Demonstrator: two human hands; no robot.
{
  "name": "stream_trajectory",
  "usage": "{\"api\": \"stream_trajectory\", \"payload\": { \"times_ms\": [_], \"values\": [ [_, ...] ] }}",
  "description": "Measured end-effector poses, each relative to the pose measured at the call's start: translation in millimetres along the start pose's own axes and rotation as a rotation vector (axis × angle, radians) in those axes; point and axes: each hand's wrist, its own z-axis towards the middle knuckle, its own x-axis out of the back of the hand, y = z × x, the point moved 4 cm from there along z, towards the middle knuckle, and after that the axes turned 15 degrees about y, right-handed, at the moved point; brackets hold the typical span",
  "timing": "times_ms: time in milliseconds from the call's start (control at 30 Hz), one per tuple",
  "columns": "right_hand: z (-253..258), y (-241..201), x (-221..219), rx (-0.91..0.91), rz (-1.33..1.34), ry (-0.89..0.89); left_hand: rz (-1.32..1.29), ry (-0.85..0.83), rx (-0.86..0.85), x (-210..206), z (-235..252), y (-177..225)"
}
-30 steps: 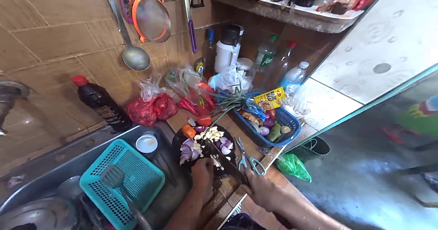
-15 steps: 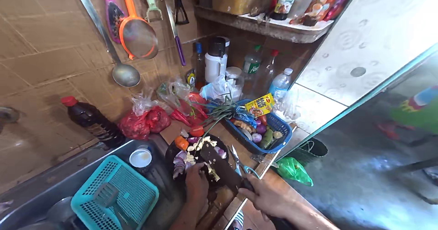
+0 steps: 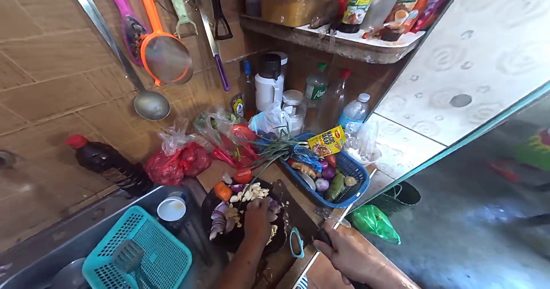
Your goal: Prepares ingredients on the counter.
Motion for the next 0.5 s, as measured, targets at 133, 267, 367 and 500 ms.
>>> {"api": "stream_trajectory", "payload": {
  "times_ms": [133,267,367,500],
  "values": [
    [-8,-6,-5,0.037,-0.098,-0.035,-0.053,-0.015,-0.027,6,-4,-4],
    [-17,-10,-7,0.086,-0.160,-0.086,-0.070,-0.054,-0.021,19,-19,-13],
    [-18,-9,-1,0.120,-0.168,-0.088,-0.120,-0.052,-0.018,30,-27,-22],
    [-17,-7,3,0.081,-0.183,-0.025,-0.240,0.210,-0.076,39,-38,-31]
  ]
}}
